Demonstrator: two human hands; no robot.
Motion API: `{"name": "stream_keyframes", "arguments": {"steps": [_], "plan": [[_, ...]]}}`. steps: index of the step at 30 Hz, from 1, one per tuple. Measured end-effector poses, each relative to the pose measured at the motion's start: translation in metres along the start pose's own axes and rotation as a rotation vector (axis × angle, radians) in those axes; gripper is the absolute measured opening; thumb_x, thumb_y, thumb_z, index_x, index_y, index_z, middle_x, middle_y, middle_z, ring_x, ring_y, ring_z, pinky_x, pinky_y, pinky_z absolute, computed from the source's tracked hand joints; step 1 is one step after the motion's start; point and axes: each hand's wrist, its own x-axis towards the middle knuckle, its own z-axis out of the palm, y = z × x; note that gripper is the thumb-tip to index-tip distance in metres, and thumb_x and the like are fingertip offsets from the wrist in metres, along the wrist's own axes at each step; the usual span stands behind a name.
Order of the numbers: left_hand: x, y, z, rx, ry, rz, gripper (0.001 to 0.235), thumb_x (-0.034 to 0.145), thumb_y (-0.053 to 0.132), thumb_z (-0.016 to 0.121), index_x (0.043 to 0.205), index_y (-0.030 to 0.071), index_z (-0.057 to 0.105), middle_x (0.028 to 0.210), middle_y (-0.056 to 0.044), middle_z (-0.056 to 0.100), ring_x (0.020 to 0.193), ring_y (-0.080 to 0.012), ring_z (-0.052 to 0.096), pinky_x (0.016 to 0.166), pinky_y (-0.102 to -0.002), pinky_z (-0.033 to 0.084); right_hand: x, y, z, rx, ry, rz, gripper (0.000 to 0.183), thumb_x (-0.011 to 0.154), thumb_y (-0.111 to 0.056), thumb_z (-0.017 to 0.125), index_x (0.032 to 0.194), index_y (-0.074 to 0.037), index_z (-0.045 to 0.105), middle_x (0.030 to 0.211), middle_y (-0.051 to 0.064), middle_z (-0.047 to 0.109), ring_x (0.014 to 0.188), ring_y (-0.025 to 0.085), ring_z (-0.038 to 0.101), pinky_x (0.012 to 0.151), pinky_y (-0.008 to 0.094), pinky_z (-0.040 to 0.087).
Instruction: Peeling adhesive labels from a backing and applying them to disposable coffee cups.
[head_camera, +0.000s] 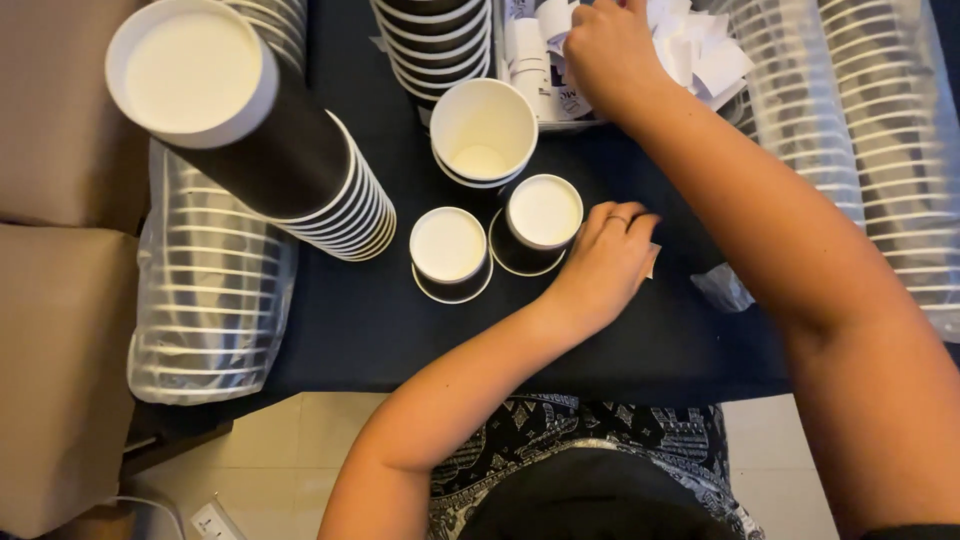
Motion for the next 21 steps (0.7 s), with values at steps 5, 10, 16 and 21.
{"name": "stream_keyframes", "arguments": {"steps": [5,10,16,21], "plan": [[-0.004,-0.009,0.010,0.165,-0.233,-0.106,0.025,0.084,0.015,0.076,0.101,0.004,0.063,0.111,-0.016,0.058,0.096,-0.0367,0.051,0.083,-0.048,0.048,-0.009,0.019,-0.010,0.318,-0.100,0.120,0.029,0.077,-0.048,0.093,0.073,-0.023,0.079,0.066,-0.003,0.057,0.070,0.022,0.052,0.061,0.038,0.032],[0.012,0.011,-0.029,-0.114,-0.254,-0.117,0.014,0.093,-0.001,0.052,0.105,0.008,0.050,0.089,-0.018,0.064,0.083,-0.0414,0.060,0.074,-0.052,0.047,-0.019,0.024,-0.115,0.842,-0.193,0.293,0.052,0.088,-0.037,0.089,0.120,0.001,0.072,0.117,0.018,0.068,0.108,0.035,0.059,0.089,0.048,0.041],[0.029,0.040,-0.065,-0.588,0.095,-0.216,0.036,0.102,-0.005,0.043,0.134,0.011,0.047,0.128,-0.016,0.059,0.111,-0.0271,0.067,0.108,-0.036,0.051,-0.094,0.037,-0.235,1.009,-0.006,0.319,0.016,0.111,-0.006,0.080,0.122,0.005,0.076,0.119,0.017,0.074,0.105,0.027,0.067,0.085,0.037,0.049],[0.030,0.056,-0.073,-0.635,0.176,-0.221,0.033,0.104,-0.008,0.040,0.117,0.007,0.066,0.125,-0.013,0.068,0.128,-0.0267,0.063,0.120,-0.038,0.045,-0.154,0.013,-0.231,1.157,-0.014,0.605,0.006,0.113,-0.003,0.067,0.110,0.002,0.064,0.102,0.012,0.062,0.093,0.021,0.057,0.085,0.031,0.046]]}}
